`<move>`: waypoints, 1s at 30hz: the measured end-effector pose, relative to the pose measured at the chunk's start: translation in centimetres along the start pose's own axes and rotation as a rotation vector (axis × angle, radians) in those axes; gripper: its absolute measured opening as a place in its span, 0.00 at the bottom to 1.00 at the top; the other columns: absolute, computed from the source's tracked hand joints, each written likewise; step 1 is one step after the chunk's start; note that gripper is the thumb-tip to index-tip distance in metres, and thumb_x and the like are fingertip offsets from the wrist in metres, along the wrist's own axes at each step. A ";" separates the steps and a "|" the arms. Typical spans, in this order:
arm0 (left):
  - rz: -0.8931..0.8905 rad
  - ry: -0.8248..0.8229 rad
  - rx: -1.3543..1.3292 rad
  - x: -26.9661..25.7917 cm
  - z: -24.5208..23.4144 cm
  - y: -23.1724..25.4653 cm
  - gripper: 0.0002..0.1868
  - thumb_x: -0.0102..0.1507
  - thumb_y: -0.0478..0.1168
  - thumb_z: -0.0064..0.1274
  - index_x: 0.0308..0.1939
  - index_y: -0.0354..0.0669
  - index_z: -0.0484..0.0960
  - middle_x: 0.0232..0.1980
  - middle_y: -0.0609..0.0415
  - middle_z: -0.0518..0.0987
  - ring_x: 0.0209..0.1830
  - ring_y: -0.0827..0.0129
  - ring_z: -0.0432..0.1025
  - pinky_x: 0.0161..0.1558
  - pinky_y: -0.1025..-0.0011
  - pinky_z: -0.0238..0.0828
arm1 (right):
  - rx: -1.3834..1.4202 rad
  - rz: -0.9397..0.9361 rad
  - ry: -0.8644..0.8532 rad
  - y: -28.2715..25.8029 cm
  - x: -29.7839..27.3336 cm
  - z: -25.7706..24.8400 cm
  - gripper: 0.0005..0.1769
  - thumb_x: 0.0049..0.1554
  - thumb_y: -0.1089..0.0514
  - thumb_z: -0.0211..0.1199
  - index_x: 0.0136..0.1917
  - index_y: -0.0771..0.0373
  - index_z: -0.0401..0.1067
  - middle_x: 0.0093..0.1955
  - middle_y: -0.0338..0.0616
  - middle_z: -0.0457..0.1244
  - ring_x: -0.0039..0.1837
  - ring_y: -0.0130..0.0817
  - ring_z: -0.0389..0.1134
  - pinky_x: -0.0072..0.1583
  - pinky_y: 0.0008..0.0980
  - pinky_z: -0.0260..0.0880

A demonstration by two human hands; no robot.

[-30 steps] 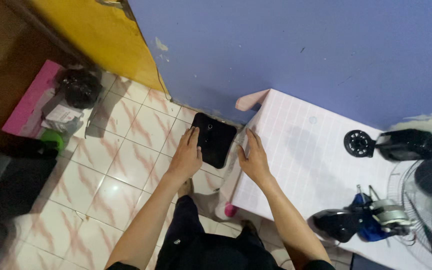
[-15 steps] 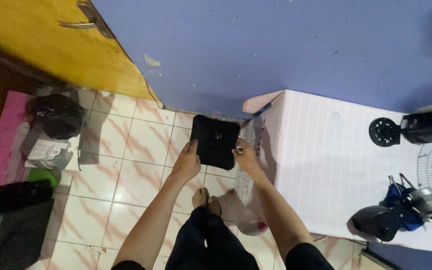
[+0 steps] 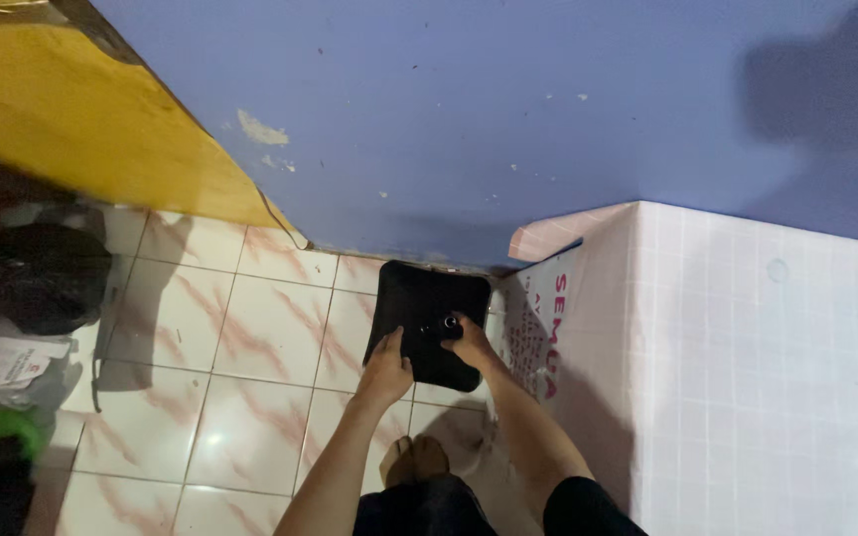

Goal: The person assembles an electric fan by attaching the motor to the stand, then uses a screwdriver to connect and secure the internal wiring. The fan blade and cage are visible on the table but not attached in this clip.

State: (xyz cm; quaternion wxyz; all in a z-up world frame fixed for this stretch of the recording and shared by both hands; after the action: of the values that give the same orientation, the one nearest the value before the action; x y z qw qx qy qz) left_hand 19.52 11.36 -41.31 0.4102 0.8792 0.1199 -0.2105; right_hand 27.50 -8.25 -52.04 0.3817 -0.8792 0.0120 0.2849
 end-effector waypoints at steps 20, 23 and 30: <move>-0.113 -0.114 0.024 6.2 6.4 -6.6 0.38 0.62 0.36 0.51 0.75 0.39 0.54 0.74 0.36 0.61 0.73 0.45 0.60 0.71 0.58 0.59 | 0.216 -0.155 0.244 1.5 2.8 3.5 0.18 0.47 0.60 0.73 0.51 0.62 0.77 0.48 0.45 0.73 0.51 0.32 0.75 0.53 0.32 0.74; -0.130 -0.080 0.048 5.1 5.2 -7.6 0.37 0.63 0.37 0.50 0.75 0.39 0.55 0.74 0.35 0.62 0.73 0.44 0.61 0.71 0.57 0.60 | 0.241 -0.219 0.287 -0.9 1.1 2.6 0.16 0.46 0.61 0.74 0.49 0.63 0.78 0.46 0.45 0.73 0.49 0.31 0.75 0.51 0.32 0.74; -0.326 0.072 -0.055 -1.0 0.6 -13.3 0.40 0.63 0.45 0.53 0.74 0.32 0.56 0.71 0.28 0.63 0.68 0.39 0.65 0.67 0.57 0.66 | 0.196 -0.329 0.322 -10.2 -5.6 -2.3 0.13 0.45 0.61 0.75 0.45 0.63 0.80 0.43 0.44 0.74 0.46 0.28 0.75 0.49 0.30 0.74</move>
State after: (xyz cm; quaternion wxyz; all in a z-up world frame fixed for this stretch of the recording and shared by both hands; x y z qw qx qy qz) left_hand 13.36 19.31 -50.08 0.3899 0.8435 0.2813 -0.2394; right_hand 26.40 -3.65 -41.13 0.4994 -0.8623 -0.0430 0.0725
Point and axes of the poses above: each hand's wrist, its own x-axis towards the middle knuckle, its own z-axis out of the palm, y = z × x, the point moved 8 cm from there along x, towards the middle knuckle
